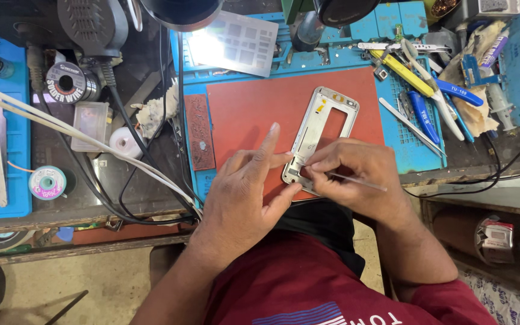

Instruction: The person uses a small metal tool to scrape and clean the interior edges of a white plastic phone frame. They repeatedly scrape along the frame's inner surfaces, occasionally repositioning the frame on the work mat.

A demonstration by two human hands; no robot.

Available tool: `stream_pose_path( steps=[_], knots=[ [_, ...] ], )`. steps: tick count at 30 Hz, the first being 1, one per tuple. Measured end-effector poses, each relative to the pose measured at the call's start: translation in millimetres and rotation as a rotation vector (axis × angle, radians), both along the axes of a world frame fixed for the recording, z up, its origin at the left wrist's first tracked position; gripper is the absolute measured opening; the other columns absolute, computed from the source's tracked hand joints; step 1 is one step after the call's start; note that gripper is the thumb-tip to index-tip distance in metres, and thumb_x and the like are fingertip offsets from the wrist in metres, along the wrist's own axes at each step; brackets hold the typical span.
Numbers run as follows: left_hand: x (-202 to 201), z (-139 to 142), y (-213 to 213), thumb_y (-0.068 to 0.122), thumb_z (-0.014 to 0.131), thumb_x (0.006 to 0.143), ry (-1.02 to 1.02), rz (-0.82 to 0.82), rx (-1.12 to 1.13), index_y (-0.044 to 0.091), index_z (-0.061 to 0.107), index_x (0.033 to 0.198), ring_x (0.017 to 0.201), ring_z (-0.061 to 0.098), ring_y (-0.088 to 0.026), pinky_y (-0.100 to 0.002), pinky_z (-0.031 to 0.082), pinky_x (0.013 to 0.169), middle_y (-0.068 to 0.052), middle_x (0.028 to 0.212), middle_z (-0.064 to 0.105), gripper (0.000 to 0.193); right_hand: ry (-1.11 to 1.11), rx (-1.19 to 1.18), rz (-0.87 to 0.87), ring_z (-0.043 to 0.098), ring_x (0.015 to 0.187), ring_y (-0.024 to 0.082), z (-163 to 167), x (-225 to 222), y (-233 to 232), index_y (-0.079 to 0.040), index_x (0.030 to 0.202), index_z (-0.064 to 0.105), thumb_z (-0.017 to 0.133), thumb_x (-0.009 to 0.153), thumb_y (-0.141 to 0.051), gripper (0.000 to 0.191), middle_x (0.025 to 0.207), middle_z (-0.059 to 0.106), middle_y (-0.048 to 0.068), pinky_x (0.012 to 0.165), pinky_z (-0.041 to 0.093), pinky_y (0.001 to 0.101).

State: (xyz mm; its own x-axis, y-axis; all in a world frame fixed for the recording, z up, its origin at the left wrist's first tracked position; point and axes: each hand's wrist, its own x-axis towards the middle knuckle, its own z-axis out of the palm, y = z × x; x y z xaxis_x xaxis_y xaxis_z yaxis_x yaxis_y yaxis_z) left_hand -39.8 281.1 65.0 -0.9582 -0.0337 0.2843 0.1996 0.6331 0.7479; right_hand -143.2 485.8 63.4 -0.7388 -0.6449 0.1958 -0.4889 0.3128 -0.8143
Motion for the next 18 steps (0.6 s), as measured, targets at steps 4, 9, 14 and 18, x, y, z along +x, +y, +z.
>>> stream_pose_path(
  steps=[4,9,14,18],
  knots=[
    [1.2,2.1,-1.3,0.027,0.081,0.089,0.013,0.002,-0.004,0.002,0.033,0.157,0.115,0.064,-0.026,-0.043,0.048,0.103,-0.001,0.124,0.073,0.088,-0.135,-0.084,0.008,0.077,0.085,0.011,-1.7,0.4,-0.7,-0.002,0.09,0.068,0.078,0.085,-0.001,0.012,0.097,0.077,0.009,0.069,0.064,0.0232],
    [7.6,18.3,24.0,0.048,0.087,0.073,0.09,0.081,-0.157,-0.002,0.028,0.156,0.113,0.057,-0.034,-0.049,0.044,0.099,-0.013,0.128,0.063,0.113,-0.132,-0.157,-0.04,0.076,0.086,0.013,-1.6,-4.4,5.1,-0.001,0.094,0.072,0.08,0.085,0.001,0.013,0.096,0.078,0.01,0.073,0.062,0.0244],
    [-6.0,35.8,53.1,0.042,0.09,0.071,0.024,0.119,-0.173,-0.006,0.022,0.154,0.111,0.055,-0.038,-0.051,0.043,0.095,-0.024,0.131,0.055,0.119,-0.123,-0.321,-0.135,0.074,0.084,0.014,14.1,-6.6,24.2,0.001,0.1,0.075,0.081,0.087,0.001,0.014,0.096,0.077,0.011,0.074,0.06,0.0252],
    [-8.5,48.8,58.5,0.031,0.09,0.073,0.066,0.113,-0.134,-0.006,0.013,0.157,0.115,0.054,-0.043,-0.052,0.043,0.1,-0.028,0.138,0.052,0.12,-0.168,-0.308,-0.205,0.072,0.075,0.012,29.0,-3.2,39.0,0.001,0.102,0.077,0.079,0.089,-0.002,0.013,0.092,0.077,0.01,0.066,0.058,0.0237]
  ],
)
